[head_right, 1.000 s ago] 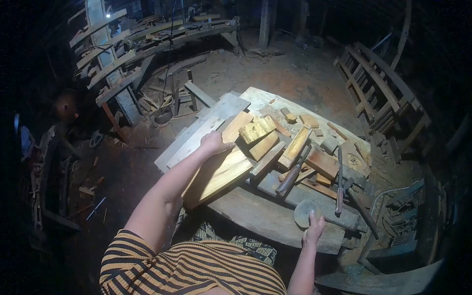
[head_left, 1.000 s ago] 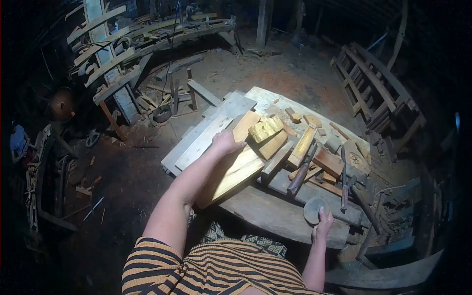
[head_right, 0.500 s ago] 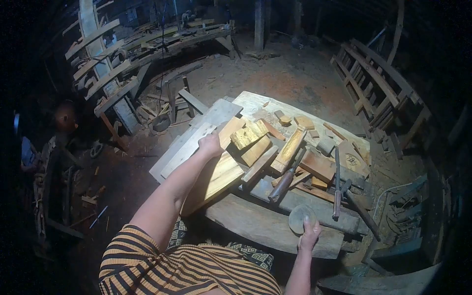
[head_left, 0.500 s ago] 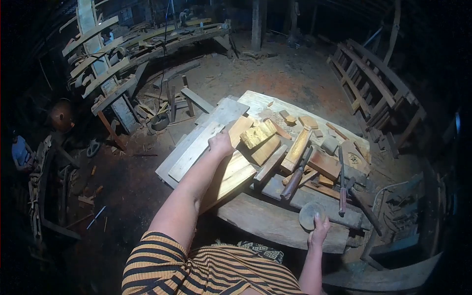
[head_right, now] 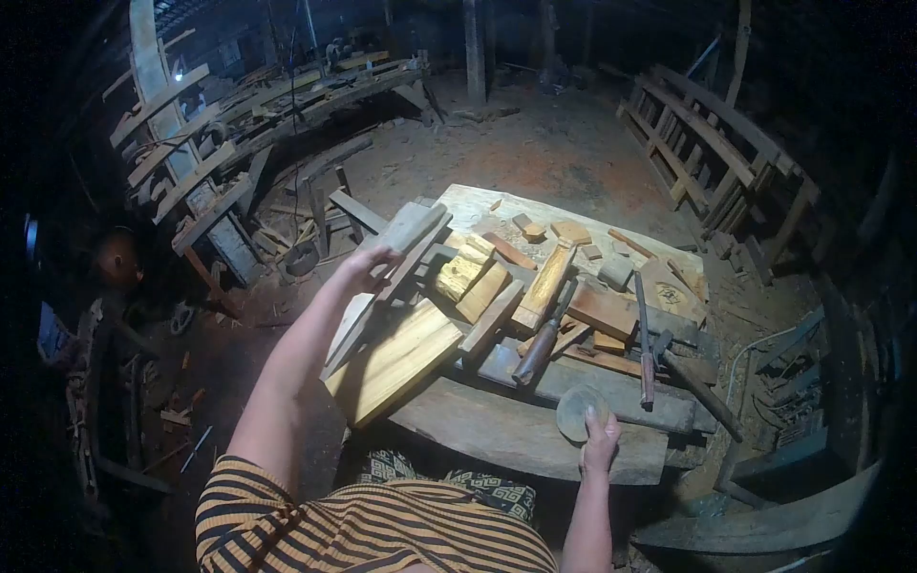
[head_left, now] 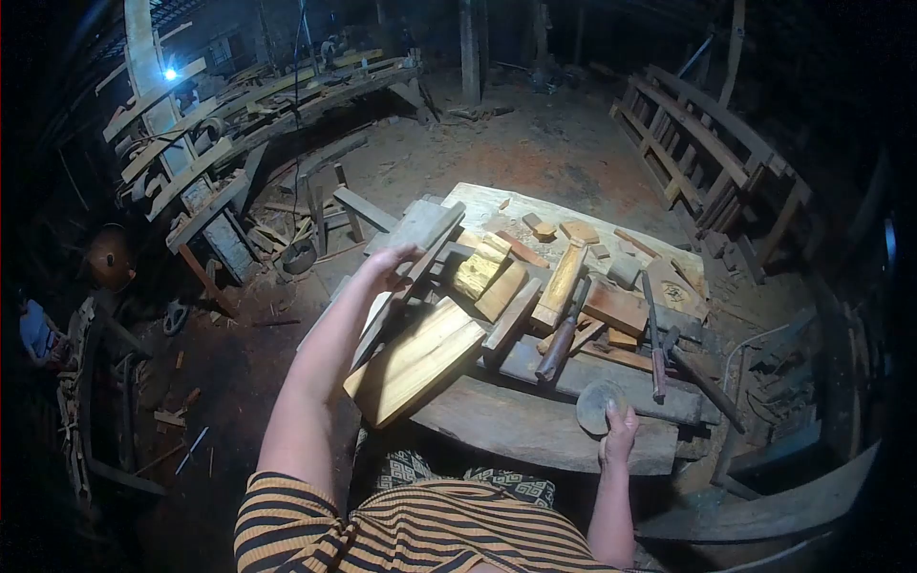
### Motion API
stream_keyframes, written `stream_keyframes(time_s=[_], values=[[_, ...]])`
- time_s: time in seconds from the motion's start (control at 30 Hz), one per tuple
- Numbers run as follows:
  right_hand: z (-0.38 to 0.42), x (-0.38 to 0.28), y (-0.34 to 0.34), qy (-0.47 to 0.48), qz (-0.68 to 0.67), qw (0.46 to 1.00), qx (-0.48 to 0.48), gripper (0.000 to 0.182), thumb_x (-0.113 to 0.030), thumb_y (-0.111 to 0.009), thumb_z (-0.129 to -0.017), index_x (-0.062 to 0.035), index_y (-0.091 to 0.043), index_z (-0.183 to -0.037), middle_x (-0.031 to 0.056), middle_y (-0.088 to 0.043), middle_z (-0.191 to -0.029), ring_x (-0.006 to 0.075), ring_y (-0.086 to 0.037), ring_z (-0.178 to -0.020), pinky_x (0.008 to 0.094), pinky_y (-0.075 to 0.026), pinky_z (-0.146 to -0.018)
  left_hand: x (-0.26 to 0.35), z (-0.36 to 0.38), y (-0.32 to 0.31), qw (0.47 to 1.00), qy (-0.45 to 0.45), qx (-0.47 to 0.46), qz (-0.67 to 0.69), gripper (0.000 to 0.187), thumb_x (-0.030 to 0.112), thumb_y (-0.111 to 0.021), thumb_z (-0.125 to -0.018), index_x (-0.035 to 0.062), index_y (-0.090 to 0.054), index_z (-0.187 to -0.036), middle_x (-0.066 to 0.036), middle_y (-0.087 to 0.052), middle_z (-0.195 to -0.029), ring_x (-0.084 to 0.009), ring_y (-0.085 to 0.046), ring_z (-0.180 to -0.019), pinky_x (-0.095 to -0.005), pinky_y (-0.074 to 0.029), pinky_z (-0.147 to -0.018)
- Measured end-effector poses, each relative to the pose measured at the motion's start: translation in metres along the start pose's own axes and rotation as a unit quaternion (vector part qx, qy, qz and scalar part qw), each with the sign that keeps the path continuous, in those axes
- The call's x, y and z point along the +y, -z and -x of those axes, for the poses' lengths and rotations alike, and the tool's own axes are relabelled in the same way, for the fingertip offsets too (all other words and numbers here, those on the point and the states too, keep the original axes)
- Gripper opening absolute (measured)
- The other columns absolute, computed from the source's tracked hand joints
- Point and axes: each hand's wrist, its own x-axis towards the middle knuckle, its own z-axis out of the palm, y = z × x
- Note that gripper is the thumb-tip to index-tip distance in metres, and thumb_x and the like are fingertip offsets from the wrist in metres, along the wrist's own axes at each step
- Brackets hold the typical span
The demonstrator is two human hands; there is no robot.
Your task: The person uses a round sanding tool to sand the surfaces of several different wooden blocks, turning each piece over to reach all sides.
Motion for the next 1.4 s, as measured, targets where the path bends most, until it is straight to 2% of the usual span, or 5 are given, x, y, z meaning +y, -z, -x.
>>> stream_keyframes(time_s=[0.3,0.5,0.87,1.07,1.4], values=[[-0.007,0.014,0.009,0.009,0.036,0.999,0.024,0.036,-0.015,-0.060,-0.087,0.0027,-0.054,-0.118,0.0094,-0.058,-0.112,0.0162,-0.054,-0.102,0.0293,-0.041,-0.091,-0.033,0.112,-0.024,0.979,0.012,-0.089,0.181,0.054,0.039,-0.068,-0.069,0.0089,-0.054,-0.112,-0.013,-0.058,-0.095,-0.0257,-0.059,-0.076,-0.0386,-0.048,-0.065],[-0.004,-0.005,-0.010,-0.007,0.032,0.989,0.142,0.036,-0.017,-0.059,-0.089,0.0032,-0.054,-0.117,0.0081,-0.061,-0.105,0.0169,-0.056,-0.097,0.0297,-0.041,-0.090,-0.070,0.148,-0.053,0.947,-0.192,0.026,-0.255,0.061,0.034,-0.073,-0.063,-0.0026,-0.060,-0.110,-0.014,-0.063,-0.097,-0.0241,-0.063,-0.087,-0.0342,-0.050,-0.077],[-0.008,-0.033,-0.212,0.390,0.360,0.801,-0.277,0.043,-0.002,-0.058,-0.075,-0.0094,-0.059,-0.117,0.0099,-0.058,-0.118,0.0271,-0.052,-0.112,0.0373,-0.040,-0.095,-0.090,0.175,-0.060,0.834,-0.171,0.097,-0.515,0.072,0.045,-0.073,-0.058,0.0061,-0.053,-0.116,-0.021,-0.058,-0.104,-0.0361,-0.058,-0.098,-0.0419,-0.047,-0.084],[-0.038,0.028,-0.244,0.384,0.523,0.705,-0.286,0.041,-0.015,-0.059,-0.077,-0.0171,-0.058,-0.118,0.0065,-0.055,-0.123,0.0241,-0.046,-0.120,0.0438,-0.031,-0.100,-0.104,0.166,-0.050,0.993,-0.089,0.048,0.065,0.065,0.031,-0.079,-0.070,-0.0017,-0.048,-0.117,-0.013,-0.059,-0.104,-0.0277,-0.062,-0.093,-0.0414,-0.051,-0.079],[-0.048,0.026,-0.249,0.366,0.476,0.731,-0.325,0.043,-0.006,-0.052,-0.073,-0.0060,-0.059,-0.115,0.0147,-0.057,-0.120,0.0314,-0.048,-0.118,0.0421,-0.034,-0.102,-0.148,0.144,-0.054,0.836,-0.099,-0.152,0.517,0.061,0.070,-0.034,-0.084,0.0264,-0.046,-0.125,-0.015,-0.051,-0.125,-0.0378,-0.057,-0.102,-0.0510,-0.054,-0.071]])
